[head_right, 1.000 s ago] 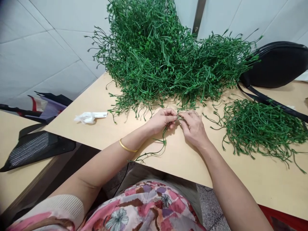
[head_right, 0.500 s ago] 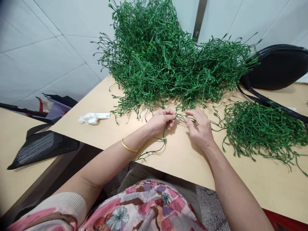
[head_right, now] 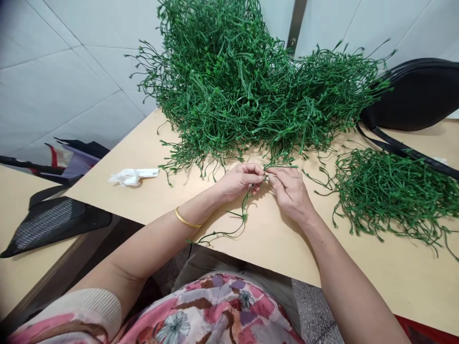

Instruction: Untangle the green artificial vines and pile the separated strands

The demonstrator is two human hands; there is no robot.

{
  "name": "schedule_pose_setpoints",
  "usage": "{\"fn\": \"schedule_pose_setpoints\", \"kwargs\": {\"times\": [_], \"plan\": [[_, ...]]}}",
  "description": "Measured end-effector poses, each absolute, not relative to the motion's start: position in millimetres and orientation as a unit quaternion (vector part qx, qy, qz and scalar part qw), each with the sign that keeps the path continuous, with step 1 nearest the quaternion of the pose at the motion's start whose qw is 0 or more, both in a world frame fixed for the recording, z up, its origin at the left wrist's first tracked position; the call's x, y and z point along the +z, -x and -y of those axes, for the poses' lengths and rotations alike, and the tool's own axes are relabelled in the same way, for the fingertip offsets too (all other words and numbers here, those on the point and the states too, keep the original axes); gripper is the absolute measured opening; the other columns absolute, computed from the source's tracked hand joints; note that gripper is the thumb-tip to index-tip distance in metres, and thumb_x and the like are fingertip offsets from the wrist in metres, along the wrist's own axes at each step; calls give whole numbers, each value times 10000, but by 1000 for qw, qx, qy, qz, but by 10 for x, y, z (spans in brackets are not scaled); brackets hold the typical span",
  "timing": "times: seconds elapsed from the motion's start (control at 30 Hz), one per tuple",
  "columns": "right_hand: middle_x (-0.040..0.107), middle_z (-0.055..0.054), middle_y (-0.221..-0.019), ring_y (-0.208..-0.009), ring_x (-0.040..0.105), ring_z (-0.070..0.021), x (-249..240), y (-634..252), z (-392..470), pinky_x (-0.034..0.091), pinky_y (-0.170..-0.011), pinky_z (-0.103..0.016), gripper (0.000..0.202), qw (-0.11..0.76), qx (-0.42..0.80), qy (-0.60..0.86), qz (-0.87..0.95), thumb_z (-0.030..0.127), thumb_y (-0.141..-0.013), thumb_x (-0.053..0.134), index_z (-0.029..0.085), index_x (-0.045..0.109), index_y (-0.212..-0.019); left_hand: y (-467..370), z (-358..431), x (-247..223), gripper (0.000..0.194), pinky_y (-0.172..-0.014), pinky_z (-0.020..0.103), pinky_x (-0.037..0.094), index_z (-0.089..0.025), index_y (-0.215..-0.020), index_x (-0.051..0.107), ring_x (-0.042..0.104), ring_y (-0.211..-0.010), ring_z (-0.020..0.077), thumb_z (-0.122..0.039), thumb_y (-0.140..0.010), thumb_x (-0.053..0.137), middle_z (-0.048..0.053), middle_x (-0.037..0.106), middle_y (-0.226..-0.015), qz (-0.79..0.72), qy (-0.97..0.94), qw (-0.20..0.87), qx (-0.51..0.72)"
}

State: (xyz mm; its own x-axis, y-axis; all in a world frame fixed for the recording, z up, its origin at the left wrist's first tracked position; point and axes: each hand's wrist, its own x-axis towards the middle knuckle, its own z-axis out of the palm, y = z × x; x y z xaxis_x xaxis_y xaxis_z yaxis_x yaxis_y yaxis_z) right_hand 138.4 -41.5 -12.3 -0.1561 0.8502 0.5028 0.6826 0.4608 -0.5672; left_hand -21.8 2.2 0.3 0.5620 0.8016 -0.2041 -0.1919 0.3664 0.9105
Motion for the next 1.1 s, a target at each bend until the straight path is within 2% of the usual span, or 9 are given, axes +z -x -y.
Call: {"fn": "schedule_pose_setpoints", "kwargs": {"times": [0.23, 0.4, 0.53, 0.63, 0.73, 0.8, 0.87, 0.97, 1.1], "plan": [[658, -73, -766, -790, 588, -216, -70, -1342, 427, 440, -785, -384, 333, 359, 172, 507, 764, 344, -915, 397, 194, 652, -761, 214, -6, 10, 140, -447, 180, 340, -118, -604, 506, 466, -415, 35, -44, -687, 589, -29, 529, -534, -339, -475, 745, 323], [645, -67, -760, -772, 553, -221, -114, -1346, 440, 417, -754, -385, 260, 369, 83, 541, 751, 305, -877, 448, 203, 659, -763, 171, 27, 7, 150, -439, 175, 336, -125, -619, 499, 445, -405, 31, -12, -699, 558, -54, 473, -488, -358, -491, 723, 330], [636, -76, -779, -813, 531, -239, -142, -1341, 444, 378, -831, -429, 222, 337, 10, 555, 760, 261, -855, 459, 206, 655, -766, 159, 27, -19, 163, -433, 171, 333, -131, -625, 485, 441, -401, 31, -10, -715, 545, -60, 456, -471, -358, -522, 708, 313], [606, -67, -749, -793, 510, -225, -112, -1279, 465, 346, -851, -436, 219, 327, 4, 575, 750, 258, -859, 445, 203, 603, -718, 157, 30, -14, 164, -439, 169, 344, -133, -630, 478, 447, -402, 32, -8, -717, 538, -63, 460, -470, -346, -533, 703, 319], [515, -24, -635, -662, 462, -174, -84, -1230, 471, 368, -676, -343, 259, 393, 115, 600, 688, 306, -864, 443, 205, 505, -633, 151, 59, 13, 141, -456, 177, 370, -131, -638, 486, 474, -415, 41, -51, -718, 571, -56, 483, -487, -315, -525, 718, 331], [452, 11, -581, -566, 411, -136, -88, -1265, 447, 337, -561, -290, 284, 468, 230, 605, 602, 362, -859, 462, 208, 470, -621, 148, 94, 25, 134, -463, 184, 387, -128, -641, 494, 493, -422, 48, -78, -706, 600, -49, 502, -502, -288, -511, 742, 324], [428, 34, -569, -524, 397, -110, -95, -1366, 404, 328, -516, -258, 291, 560, 305, 600, 484, 415, -834, 505, 208, 470, -632, 154, 120, 19, 127, -460, 192, 401, -124, -643, 504, 506, -422, 58, -83, -688, 615, -43, 511, -504, -262, -499, 771, 296], [464, 31, -601, -547, 448, -98, -68, -1536, 357, 362, -533, -242, 285, 647, 299, 589, 381, 438, -797, 560, 200, 507, -651, 183, 101, -18, 121, -457, 198, 420, -123, -669, 509, 521, -430, 66, -85, -679, 623, -35, 529, -522, -258, -470, 789, 300], [499, 8, -628, -567, 446, -108, 37, -1533, 409, 356, -532, -257, 280, 610, 257, 583, 472, 437, -823, 556, 197, 555, -679, 228, 13, -46, 145, -454, 188, 429, -131, -700, 490, 525, -439, 61, -104, -695, 632, -41, 527, -531, -305, -437, 777, 335]]}}
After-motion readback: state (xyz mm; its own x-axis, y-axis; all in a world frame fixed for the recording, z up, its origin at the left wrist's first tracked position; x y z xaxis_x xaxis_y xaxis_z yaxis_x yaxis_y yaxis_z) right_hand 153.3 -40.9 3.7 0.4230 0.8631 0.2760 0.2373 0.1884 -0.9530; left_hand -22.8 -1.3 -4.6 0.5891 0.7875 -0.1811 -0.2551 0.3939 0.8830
